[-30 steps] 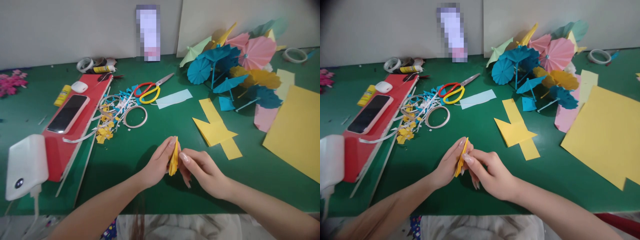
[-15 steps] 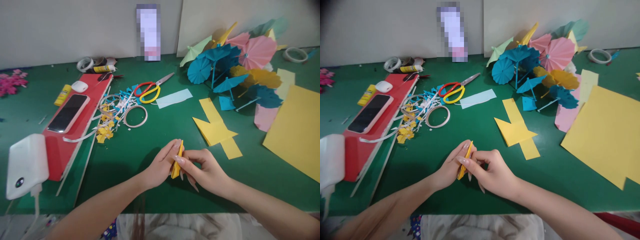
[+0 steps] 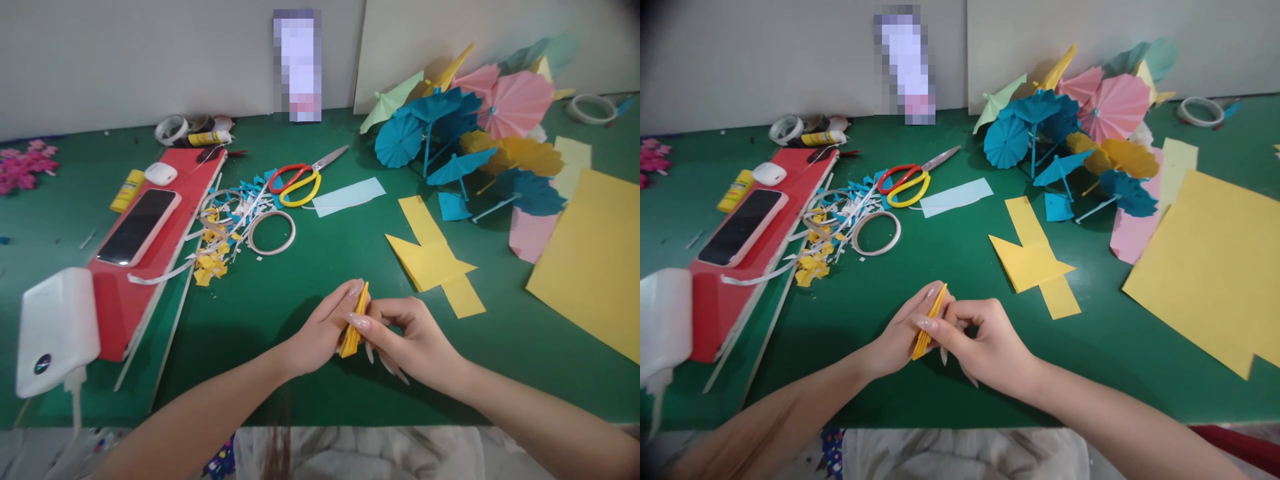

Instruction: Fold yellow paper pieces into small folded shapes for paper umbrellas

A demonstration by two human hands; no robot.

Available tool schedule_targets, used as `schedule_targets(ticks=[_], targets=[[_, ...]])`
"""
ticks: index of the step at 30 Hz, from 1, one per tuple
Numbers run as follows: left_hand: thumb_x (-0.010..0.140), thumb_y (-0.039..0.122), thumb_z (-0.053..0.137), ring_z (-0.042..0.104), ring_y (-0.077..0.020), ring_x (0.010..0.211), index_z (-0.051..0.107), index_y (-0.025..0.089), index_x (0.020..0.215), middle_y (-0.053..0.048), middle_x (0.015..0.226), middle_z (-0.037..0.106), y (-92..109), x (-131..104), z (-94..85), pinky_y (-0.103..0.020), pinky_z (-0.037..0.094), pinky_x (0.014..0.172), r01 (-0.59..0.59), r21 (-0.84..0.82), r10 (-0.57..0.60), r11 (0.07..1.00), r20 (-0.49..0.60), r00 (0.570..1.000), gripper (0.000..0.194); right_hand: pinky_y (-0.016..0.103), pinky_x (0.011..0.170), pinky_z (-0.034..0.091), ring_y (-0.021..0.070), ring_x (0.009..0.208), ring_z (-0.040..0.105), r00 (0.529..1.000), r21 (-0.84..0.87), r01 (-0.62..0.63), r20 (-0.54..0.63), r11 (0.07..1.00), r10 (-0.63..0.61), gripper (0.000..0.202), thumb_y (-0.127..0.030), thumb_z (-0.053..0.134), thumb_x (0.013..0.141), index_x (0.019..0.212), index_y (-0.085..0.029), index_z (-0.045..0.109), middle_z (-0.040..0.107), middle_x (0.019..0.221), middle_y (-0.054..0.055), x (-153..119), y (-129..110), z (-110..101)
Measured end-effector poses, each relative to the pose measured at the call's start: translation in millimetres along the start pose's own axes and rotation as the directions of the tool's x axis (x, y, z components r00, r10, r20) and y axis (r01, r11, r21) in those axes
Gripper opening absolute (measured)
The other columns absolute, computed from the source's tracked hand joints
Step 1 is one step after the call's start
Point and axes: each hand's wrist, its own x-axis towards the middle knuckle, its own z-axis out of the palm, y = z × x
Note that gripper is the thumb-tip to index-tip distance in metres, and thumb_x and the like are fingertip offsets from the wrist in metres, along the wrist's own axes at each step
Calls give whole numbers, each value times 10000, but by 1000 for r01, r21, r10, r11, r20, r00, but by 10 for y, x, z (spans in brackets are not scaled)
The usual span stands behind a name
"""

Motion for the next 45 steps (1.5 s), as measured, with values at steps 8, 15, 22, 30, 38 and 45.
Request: schedule_targets(ticks=[8, 15, 22, 30, 38, 45], targets=[[774, 632, 538, 269, -70, 501, 434, 200, 738, 60, 629, 344, -8, -9, 4, -205, 249, 455, 20, -13, -21, 1000, -49, 999, 446, 178, 265, 229, 39, 251, 332, 999, 11, 28, -21, 1000, -28, 477, -479, 634, 795, 478, -193, 421, 383, 335, -78, 5, -18, 10], [892, 537, 413, 297, -89, 539, 366, 199, 683, 57, 623, 308, -9, -5, 0, -213, 306, 515, -135, 296, 161, 946, -69, 984, 401, 189, 315, 264, 52, 282, 373, 999, -26, -24, 31, 999, 25, 474, -528, 530, 848, 533, -184, 450, 388, 374, -78, 33, 38, -19], [922, 432, 420, 310, -80, 494, 365, 190, 627, 62, 559, 317, 71, -31, -56, -214, 282, 476, -183, 474, 222, 861, -27, 975, 385, 193, 340, 247, 54, 320, 396, 999, -78, -16, 29, 997, 18, 449, -450, 655, 785, 526, -192, 396, 363, 405, -91, 65, 74, -36], [878, 451, 482, 323, -85, 508, 420, 178, 618, 50, 564, 368, 173, -18, -204, -227, 250, 468, -214, 480, 134, 851, 195, 972, 381, 175, 352, 255, 37, 340, 338, 936, -18, -125, 330, 992, 124, 306, -379, 649, 804, 619, -147, 572, 361, 418, -96, 99, -16, -207], [874, 348, 518, 297, -73, 491, 412, 161, 540, 62, 511, 328, 220, -17, -201, -226, 227, 469, -186, 502, 129, 845, 147, 981, 398, 205, 393, 204, 50, 433, 261, 948, -284, 31, 313, 958, 62, 342, -376, 648, 815, 586, -140, 551, 313, 484, -82, 112, 22, -189], [895, 424, 450, 288, -61, 411, 353, 183, 533, 69, 454, 333, 177, -6, -225, -203, 236, 400, -100, 408, 86, 908, 52, 995, 446, 174, 376, 279, 47, 374, 373, 937, -220, -97, 310, 971, 164, 399, -426, 596, 845, 576, -160, 469, 401, 452, -73, 136, 62, -187]])
